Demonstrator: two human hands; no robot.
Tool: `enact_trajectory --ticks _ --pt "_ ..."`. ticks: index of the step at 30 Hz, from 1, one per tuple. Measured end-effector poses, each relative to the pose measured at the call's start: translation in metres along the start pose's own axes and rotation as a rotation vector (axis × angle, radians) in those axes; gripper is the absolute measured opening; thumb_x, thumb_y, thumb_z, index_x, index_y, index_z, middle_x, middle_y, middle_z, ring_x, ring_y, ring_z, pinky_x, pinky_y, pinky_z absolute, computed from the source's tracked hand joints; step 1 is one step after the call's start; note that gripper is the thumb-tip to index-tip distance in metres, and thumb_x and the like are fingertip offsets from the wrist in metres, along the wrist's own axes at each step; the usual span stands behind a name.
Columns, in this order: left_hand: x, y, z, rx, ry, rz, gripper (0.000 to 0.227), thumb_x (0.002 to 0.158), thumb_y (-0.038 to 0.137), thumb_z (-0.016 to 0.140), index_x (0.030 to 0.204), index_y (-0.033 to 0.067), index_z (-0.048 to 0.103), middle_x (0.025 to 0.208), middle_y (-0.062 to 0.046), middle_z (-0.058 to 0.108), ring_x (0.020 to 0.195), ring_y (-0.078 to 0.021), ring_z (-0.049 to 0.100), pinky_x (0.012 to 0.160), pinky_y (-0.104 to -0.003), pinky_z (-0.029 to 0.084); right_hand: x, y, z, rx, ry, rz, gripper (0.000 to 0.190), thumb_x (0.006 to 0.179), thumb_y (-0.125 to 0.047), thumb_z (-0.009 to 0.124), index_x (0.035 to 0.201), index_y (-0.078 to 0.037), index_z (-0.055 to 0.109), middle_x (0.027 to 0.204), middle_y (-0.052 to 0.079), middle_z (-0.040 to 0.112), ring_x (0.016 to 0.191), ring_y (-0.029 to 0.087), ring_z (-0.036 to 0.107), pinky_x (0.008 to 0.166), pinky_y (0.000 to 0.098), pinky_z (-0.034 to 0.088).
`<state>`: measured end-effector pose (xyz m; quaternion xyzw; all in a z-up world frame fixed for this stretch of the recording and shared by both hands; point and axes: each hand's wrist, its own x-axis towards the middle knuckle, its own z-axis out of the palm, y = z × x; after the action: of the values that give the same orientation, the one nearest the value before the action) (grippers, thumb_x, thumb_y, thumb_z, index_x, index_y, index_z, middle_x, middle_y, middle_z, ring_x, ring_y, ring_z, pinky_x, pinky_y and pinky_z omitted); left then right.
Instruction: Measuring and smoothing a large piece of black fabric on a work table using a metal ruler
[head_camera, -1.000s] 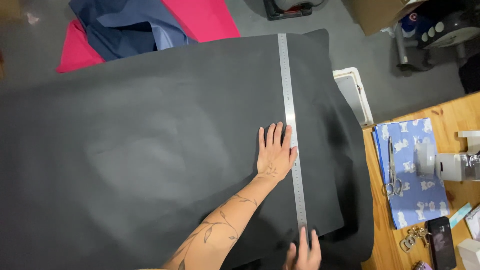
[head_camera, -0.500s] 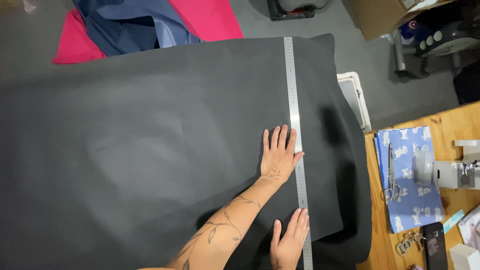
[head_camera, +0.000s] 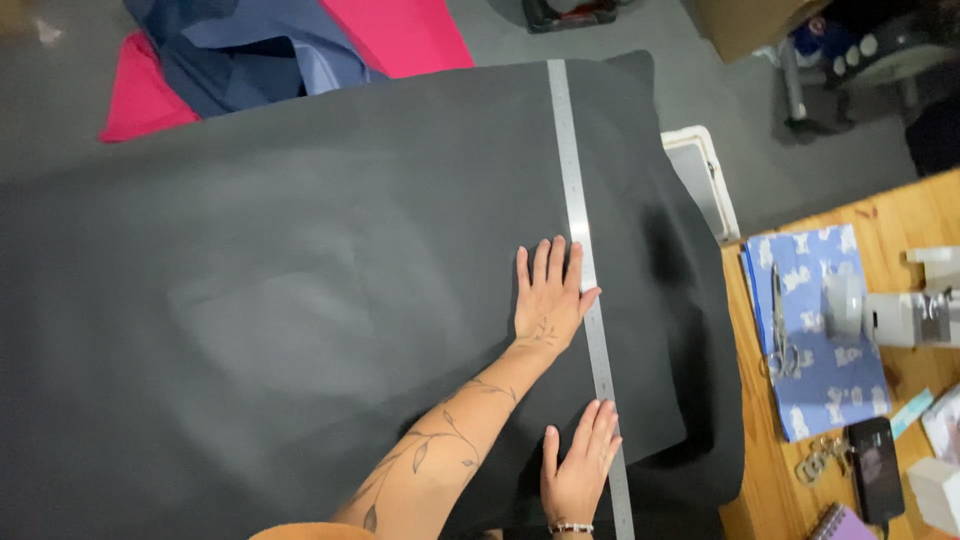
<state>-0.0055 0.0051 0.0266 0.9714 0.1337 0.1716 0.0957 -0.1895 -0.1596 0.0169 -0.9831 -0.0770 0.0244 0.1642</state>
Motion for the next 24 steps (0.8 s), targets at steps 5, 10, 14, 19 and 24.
enact_trajectory --ticks 5,10,14,19,24 --pt "-0.001 -0.001 0.004 0.015 -0.007 0.035 0.076 0.091 0.060 0.064 0.148 0.0118 0.052 0.149 -0.014 0.052 0.137 -0.0327 0.046 0.122 -0.061 0.028 -0.016 -0.021 -0.020 0.109 0.089 -0.038 0.067 0.101 -0.032 0.052 0.157 0.000 0.035 0.166 0.024 0.027 0.155 0.046 0.024 0.123 0.0603 0.021" --pt "-0.010 -0.001 0.020 0.049 -0.091 0.079 0.077 0.091 0.058 0.060 0.153 0.0130 0.049 0.155 -0.016 0.050 0.145 -0.0359 0.041 0.124 -0.064 0.018 -0.098 -0.030 -0.018 0.384 0.254 -0.125 0.027 0.099 -0.011 0.055 0.122 -0.005 0.068 0.126 0.013 0.069 0.120 0.032 0.064 0.108 0.0417 0.048" --pt "-0.006 -0.005 0.019 0.054 0.022 0.118 0.072 0.097 0.053 0.064 0.152 0.0090 0.051 0.152 -0.021 0.050 0.139 -0.0411 0.045 0.121 -0.065 0.020 -0.173 -0.003 0.035 0.712 0.230 0.478 0.017 0.094 -0.020 0.067 0.105 -0.010 0.074 0.102 0.004 0.076 0.096 0.017 0.070 0.092 0.0310 0.054" --pt "-0.003 -0.013 0.029 0.038 0.086 0.187 0.067 0.102 0.048 0.066 0.151 0.0047 0.052 0.148 -0.027 0.048 0.135 -0.0467 0.045 0.116 -0.069 0.023 -0.230 0.087 0.182 1.149 0.320 1.236 0.037 0.086 -0.028 0.080 0.119 -0.012 0.071 0.111 0.007 0.075 0.099 0.013 0.067 0.078 0.0272 0.051" --pt "-0.001 -0.022 0.034 -0.025 0.019 0.226 0.064 0.111 0.045 0.053 0.155 -0.0016 0.048 0.149 -0.033 0.044 0.134 -0.0532 0.038 0.114 -0.069 0.015 -0.202 0.107 0.194 1.869 0.203 1.520 0.045 0.082 -0.054 0.077 0.117 -0.026 0.069 0.060 -0.007 0.045 0.063 0.012 0.054 0.062 0.0314 0.046"
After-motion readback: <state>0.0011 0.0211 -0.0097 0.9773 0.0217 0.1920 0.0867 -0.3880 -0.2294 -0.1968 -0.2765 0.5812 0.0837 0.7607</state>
